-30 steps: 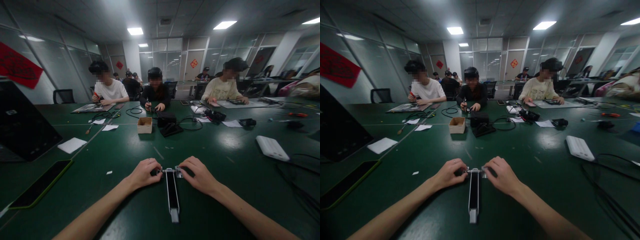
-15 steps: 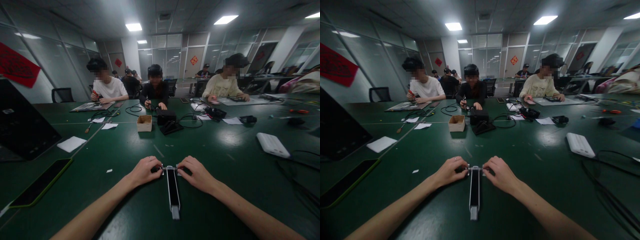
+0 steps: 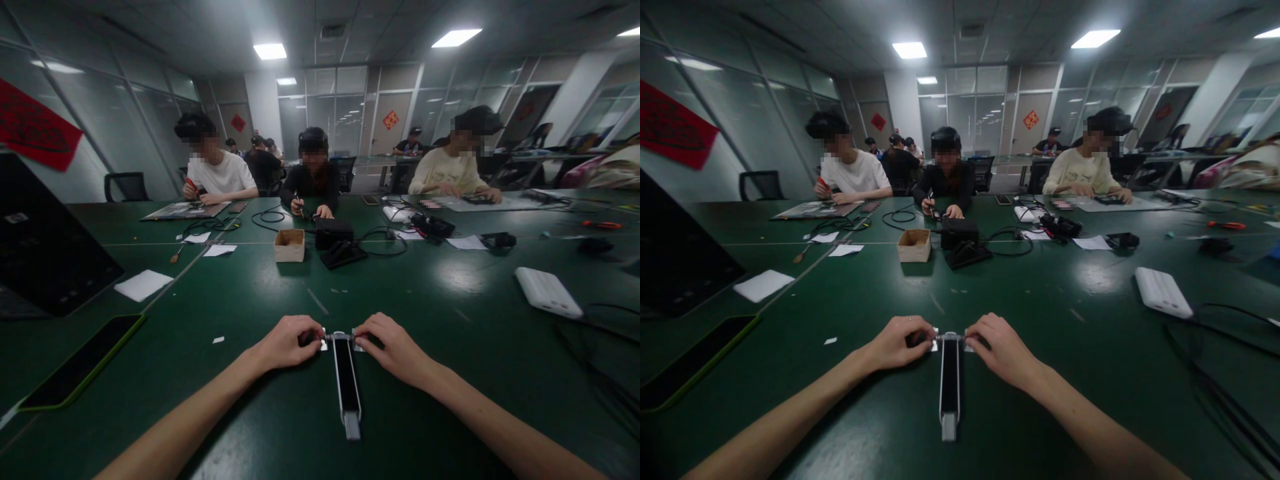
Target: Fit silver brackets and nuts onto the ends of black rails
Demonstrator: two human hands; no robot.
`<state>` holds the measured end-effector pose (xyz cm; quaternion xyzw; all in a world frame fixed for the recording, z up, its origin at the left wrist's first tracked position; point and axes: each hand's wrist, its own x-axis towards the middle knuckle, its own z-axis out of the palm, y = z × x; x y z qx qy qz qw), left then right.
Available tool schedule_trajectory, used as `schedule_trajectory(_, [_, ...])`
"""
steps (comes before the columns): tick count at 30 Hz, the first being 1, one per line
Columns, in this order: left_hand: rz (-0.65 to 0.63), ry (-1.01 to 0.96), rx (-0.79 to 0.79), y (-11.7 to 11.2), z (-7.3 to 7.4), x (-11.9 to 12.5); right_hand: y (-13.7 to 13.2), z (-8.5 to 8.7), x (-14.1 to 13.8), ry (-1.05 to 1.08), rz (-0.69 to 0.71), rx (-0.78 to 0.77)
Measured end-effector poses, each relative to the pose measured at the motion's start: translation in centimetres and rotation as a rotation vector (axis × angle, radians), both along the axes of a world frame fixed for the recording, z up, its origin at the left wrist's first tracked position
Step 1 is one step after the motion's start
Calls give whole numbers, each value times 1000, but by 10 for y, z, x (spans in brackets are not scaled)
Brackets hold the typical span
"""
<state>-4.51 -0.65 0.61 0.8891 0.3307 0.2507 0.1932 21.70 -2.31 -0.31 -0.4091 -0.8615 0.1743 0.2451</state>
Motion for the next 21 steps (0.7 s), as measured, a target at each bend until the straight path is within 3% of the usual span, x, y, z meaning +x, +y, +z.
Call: schedule_trajectory(21, [-61, -46, 36, 0, -2, -1, 1, -1, 0, -3, 2, 11])
